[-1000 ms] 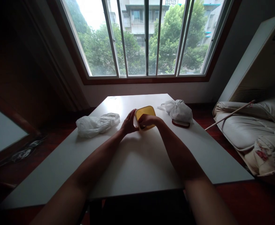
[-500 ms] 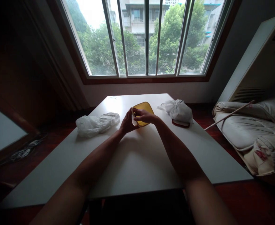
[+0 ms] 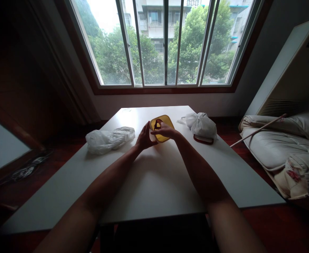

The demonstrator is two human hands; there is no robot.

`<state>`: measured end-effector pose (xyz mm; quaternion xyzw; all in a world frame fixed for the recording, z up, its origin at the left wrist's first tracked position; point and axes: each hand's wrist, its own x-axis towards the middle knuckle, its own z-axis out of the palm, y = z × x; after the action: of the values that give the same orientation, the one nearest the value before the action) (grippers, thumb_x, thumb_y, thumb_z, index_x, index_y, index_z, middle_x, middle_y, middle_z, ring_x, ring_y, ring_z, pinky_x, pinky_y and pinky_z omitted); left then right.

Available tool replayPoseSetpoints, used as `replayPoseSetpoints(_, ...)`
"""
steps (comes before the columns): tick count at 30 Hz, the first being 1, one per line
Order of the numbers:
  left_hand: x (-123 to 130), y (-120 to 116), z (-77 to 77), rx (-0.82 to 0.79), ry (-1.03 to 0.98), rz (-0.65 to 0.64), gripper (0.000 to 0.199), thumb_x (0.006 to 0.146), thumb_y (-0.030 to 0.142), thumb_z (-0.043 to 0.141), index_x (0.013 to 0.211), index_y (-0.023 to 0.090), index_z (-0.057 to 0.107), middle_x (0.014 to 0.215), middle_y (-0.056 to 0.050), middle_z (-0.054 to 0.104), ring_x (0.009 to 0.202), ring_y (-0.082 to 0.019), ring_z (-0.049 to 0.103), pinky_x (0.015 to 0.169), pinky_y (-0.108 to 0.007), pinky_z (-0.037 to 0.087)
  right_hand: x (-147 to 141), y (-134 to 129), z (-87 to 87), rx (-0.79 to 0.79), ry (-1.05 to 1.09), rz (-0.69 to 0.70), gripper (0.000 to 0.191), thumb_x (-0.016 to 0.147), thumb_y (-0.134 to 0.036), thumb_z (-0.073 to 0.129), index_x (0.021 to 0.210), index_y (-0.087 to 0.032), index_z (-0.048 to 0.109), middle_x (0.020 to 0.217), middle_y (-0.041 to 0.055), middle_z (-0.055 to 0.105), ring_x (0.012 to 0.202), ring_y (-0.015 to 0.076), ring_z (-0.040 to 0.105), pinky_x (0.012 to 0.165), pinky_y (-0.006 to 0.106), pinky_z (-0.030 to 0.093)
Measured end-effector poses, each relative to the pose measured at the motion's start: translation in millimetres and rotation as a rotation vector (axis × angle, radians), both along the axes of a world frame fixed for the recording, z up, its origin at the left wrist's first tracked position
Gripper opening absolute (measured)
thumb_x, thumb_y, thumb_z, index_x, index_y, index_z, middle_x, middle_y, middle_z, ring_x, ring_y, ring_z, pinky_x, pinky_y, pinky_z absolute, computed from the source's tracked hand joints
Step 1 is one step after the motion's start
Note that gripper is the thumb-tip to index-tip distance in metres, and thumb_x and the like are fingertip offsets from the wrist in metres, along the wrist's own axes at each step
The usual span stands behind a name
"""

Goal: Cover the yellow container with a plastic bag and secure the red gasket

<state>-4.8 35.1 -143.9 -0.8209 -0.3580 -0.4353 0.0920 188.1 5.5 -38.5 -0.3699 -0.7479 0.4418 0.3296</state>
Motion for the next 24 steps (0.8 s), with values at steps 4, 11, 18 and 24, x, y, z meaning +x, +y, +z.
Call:
replayPoseSetpoints(4,0.0,1.8,-0.9,0.000,-0.007,0.014,0.135,0.063,0.048,0.087,0.160,0.015,-0.001,0.156,-0.028,0.034,0.143,-0.047,0.038,0.110,-0.062,0.044,-2.3,-2.4,1.1,0.055,0.063,0.135,0.057,0.074,-0.039,0.080,0.122,-0.016,0.060,0.116,0.0095,0.067,0.114,0.0250,0.061,0.100,0.037,0.050)
replayPoseSetpoints(11,-0.1,4.8,-2.6,0.023,-0.021,0.020,0.134,0.067,0.056,0.084,0.160,0.016,-0.004,0.156,-0.028,0.034,0.144,-0.046,0.038,0.109,-0.062,0.046,-6.6,-3.0,1.7,0.163,-0.016,0.043,0.055,0.078,-0.035,0.076,0.125,-0.015,0.057,0.119,0.0112,0.065,0.112,0.0243,0.061,0.103,0.038,0.047)
replayPoseSetpoints(18,0.3,4.5,-4.0,0.014,-0.031,0.043,0.136,0.065,0.057,0.085,0.160,0.016,-0.005,0.156,-0.029,0.034,0.142,-0.047,0.040,0.109,-0.062,0.046,-4.1,-3.6,2.0,0.106,-0.083,-0.162,0.076,0.071,-0.044,0.083,0.133,-0.018,0.049,0.110,0.0087,0.061,0.105,0.0254,0.059,0.097,0.043,0.050)
replayPoseSetpoints(24,1.6,4.1,-4.0,-0.007,-0.067,0.058,0.138,0.064,0.060,0.085,0.160,0.015,-0.002,0.156,-0.029,0.034,0.141,-0.047,0.041,0.108,-0.062,0.046,-3.5,-0.3,1.0,0.068,-0.111,-0.186,0.074,0.069,-0.048,0.085,0.127,-0.017,0.051,0.109,0.0101,0.062,0.102,0.0255,0.060,0.093,0.040,0.051)
